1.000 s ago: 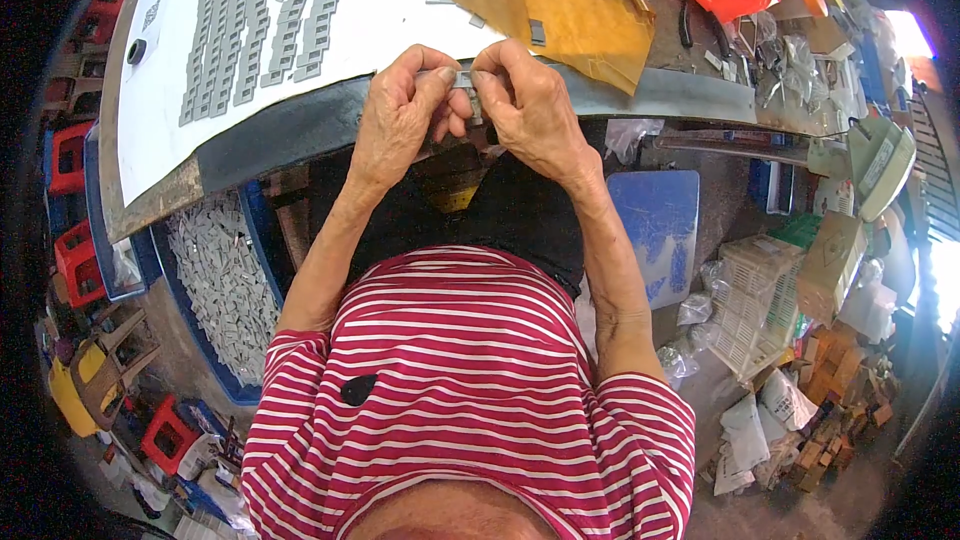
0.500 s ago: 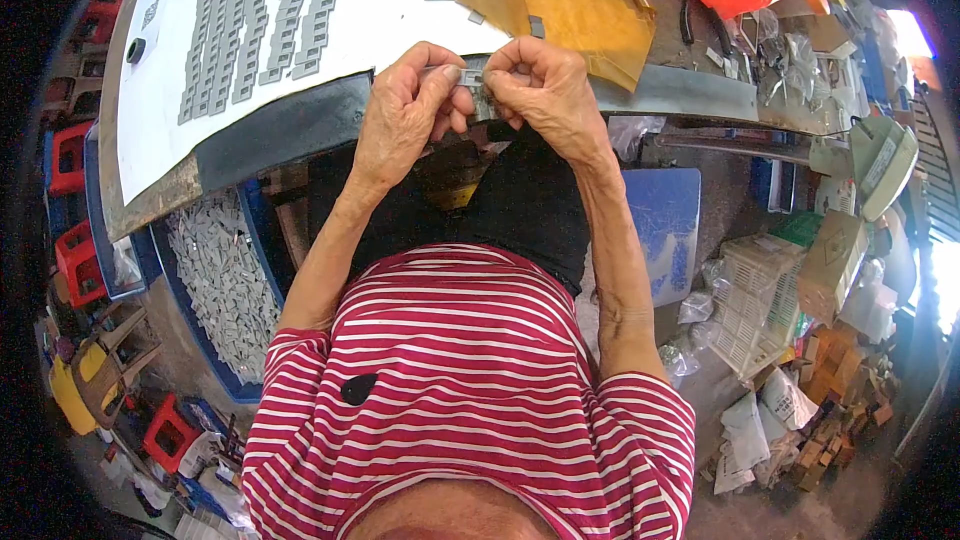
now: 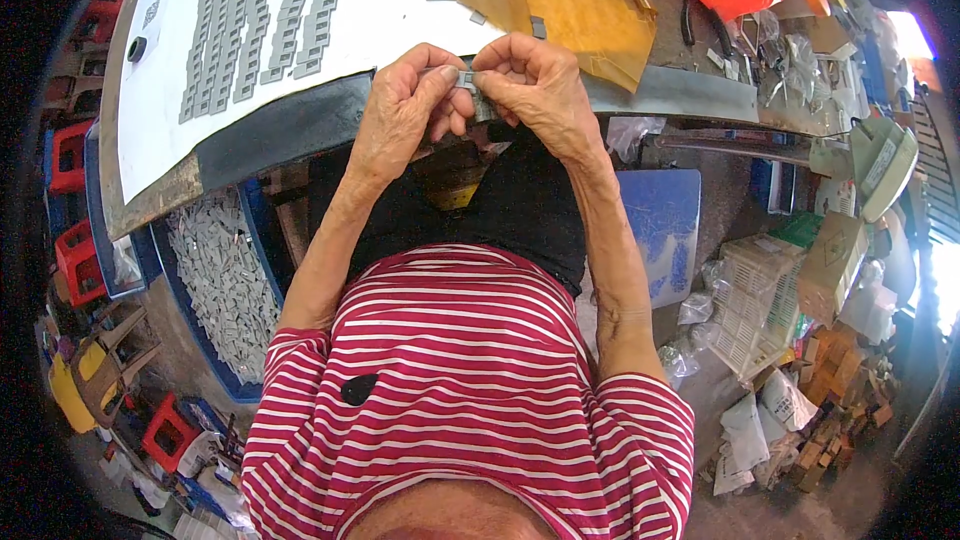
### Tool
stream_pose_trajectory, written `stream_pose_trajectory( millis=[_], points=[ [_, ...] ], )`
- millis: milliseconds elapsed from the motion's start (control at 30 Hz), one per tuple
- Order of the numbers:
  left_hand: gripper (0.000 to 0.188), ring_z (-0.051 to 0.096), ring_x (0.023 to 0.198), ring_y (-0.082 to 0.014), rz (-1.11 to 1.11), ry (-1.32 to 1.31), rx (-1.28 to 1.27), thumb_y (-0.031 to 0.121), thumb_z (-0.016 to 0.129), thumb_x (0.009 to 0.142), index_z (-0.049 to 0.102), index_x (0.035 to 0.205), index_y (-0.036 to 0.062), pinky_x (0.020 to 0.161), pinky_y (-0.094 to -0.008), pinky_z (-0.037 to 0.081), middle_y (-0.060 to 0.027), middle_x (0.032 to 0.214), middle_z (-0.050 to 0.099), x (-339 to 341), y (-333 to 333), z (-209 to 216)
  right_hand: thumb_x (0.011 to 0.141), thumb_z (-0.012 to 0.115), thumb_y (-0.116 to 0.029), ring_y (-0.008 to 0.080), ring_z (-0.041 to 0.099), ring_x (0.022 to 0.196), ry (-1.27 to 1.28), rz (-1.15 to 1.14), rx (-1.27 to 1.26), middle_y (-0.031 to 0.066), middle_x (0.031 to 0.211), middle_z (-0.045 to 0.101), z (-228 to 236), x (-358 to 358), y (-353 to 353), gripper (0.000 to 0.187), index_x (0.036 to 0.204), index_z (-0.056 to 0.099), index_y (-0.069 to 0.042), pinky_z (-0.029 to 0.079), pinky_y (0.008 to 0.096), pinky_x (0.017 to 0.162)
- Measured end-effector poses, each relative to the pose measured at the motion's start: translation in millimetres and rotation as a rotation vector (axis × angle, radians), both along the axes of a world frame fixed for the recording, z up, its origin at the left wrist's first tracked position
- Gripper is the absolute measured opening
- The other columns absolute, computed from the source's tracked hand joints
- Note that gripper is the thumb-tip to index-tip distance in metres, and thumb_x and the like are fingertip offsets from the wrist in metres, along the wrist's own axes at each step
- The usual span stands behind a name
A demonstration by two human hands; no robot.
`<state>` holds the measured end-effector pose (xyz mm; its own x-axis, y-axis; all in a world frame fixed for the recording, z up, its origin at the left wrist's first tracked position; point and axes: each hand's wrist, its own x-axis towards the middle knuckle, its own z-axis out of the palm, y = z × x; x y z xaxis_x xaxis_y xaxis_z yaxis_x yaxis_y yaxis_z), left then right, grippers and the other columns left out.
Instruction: Sorting and inspecting small grey industrial components at a workshop workbench.
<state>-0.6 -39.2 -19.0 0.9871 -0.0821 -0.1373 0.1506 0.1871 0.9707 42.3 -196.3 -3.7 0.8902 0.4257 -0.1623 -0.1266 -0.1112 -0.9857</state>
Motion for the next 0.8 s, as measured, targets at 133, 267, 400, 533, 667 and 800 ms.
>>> stream_pose_trajectory(
  millis=[133, 267, 400, 533, 667, 800],
  points=[
    [0.017, 0.054, 0.050, -0.0072, 0.008, 0.003, -0.044, 0.012, 0.042, 0.091, 0.052, 0.090, -0.0017, 0.041, -0.0173, 0.039, -0.0059, 0.064, 0.058, 0.0, 1.4, -2.8, 0.079, 0.060, -0.006, 0.0035, 0.048, 0.051, 0.008, 0.007, 0.003, -0.0006, 0.066, 0.055, -1.1, 0.0, 1.4, 0.011, 0.087, 0.058, 0.001, 0.036, 0.0166, 0.043],
    [0.018, 0.053, 0.049, -0.0073, -0.005, 0.012, -0.061, 0.013, 0.042, 0.091, 0.052, 0.090, -0.0021, 0.041, -0.0172, 0.038, -0.0063, 0.064, 0.058, 0.5, 1.9, -2.1, 0.079, 0.060, -0.007, 0.0039, 0.048, 0.052, -0.018, 0.006, -0.033, -0.0002, 0.067, 0.056, -0.3, -0.2, 0.8, 0.009, 0.084, 0.059, 0.000, 0.037, 0.0174, 0.043],
    [0.019, 0.054, 0.049, -0.0073, -0.007, 0.010, -0.027, 0.014, 0.043, 0.091, 0.052, 0.090, -0.0024, 0.040, -0.0169, 0.038, -0.0063, 0.063, 0.058, 0.6, 2.3, -1.5, 0.079, 0.060, -0.007, 0.0045, 0.049, 0.052, -0.025, 0.008, -0.042, -0.0001, 0.067, 0.057, 0.1, 0.1, 0.9, 0.009, 0.083, 0.059, 0.001, 0.039, 0.0178, 0.045],
    [0.019, 0.053, 0.049, -0.0071, -0.008, -0.004, -0.024, 0.014, 0.043, 0.091, 0.052, 0.090, -0.0025, 0.040, -0.0169, 0.038, -0.0060, 0.062, 0.058, 1.2, 2.1, -2.6, 0.079, 0.060, -0.007, 0.0048, 0.050, 0.052, -0.027, -0.004, -0.050, 0.0000, 0.066, 0.057, 0.1, -0.6, 1.3, 0.009, 0.083, 0.059, 0.001, 0.040, 0.0178, 0.045],
    [0.019, 0.053, 0.048, -0.0070, -0.030, 0.007, -0.018, 0.014, 0.043, 0.091, 0.052, 0.090, -0.0026, 0.039, -0.0170, 0.037, -0.0059, 0.062, 0.058, 1.8, 2.9, -1.9, 0.078, 0.059, -0.006, 0.0053, 0.051, 0.052, -0.030, 0.017, -0.055, 0.0008, 0.065, 0.056, 1.6, 1.5, 0.9, 0.007, 0.082, 0.058, 0.001, 0.041, 0.0182, 0.045],
    [0.019, 0.053, 0.048, -0.0072, -0.022, 0.005, -0.032, 0.014, 0.043, 0.091, 0.052, 0.089, -0.0026, 0.039, -0.0168, 0.037, -0.0059, 0.062, 0.058, 2.4, 2.0, -3.4, 0.078, 0.058, -0.005, 0.0048, 0.050, 0.051, -0.066, -0.027, -0.048, 0.0008, 0.063, 0.055, 0.6, -1.8, 5.0, 0.006, 0.080, 0.058, 0.001, 0.040, 0.0179, 0.044]
  ],
)
